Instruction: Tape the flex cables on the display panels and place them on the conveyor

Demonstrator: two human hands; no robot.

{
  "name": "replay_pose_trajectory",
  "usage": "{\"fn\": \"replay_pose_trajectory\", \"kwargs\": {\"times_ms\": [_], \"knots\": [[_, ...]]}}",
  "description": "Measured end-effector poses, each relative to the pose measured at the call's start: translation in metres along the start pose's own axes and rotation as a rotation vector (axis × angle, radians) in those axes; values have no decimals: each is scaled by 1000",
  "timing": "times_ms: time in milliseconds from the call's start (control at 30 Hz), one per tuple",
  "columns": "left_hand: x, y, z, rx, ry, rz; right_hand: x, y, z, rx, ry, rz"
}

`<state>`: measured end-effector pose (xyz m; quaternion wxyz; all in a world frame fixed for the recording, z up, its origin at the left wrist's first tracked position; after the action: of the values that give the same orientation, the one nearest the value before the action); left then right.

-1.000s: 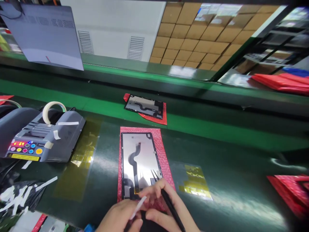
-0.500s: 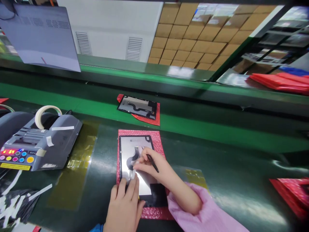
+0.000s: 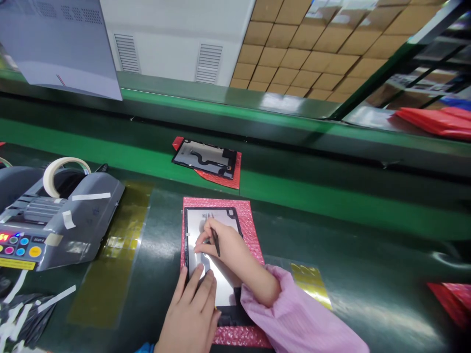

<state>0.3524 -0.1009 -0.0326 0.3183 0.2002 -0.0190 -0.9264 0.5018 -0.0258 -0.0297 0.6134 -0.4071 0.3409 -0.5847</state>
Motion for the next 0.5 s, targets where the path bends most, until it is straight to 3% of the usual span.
{"fn": "replay_pose_trajectory", "kwargs": {"times_ms": [133, 233, 300, 400, 500], "knots": [[7, -4, -5, 39, -65, 7, -15, 9, 16, 100, 239, 7], [17, -5, -12, 15, -65, -7, -14, 18, 53, 235, 493, -33], [25, -5, -18, -10, -51, -27, 0, 28, 76, 298, 610, -147], [34, -4, -29, -27, -48, -16, 31, 41, 82, 239, 577, -316], [39, -3, -38, -11, -64, 37, 52, 42, 59, 60, 479, -306]]}}
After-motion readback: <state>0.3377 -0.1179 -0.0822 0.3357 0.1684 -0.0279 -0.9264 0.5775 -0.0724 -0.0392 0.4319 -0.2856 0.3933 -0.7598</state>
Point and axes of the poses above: each hand's wrist, its own x-axis away from the middle knuckle, its own z-axis out of the back of the hand, y = z × x, the point moved 3 cm from there along -x, towards the middle knuckle, and after that the axes turned 4 degrees about z, right-handed, at the moved point
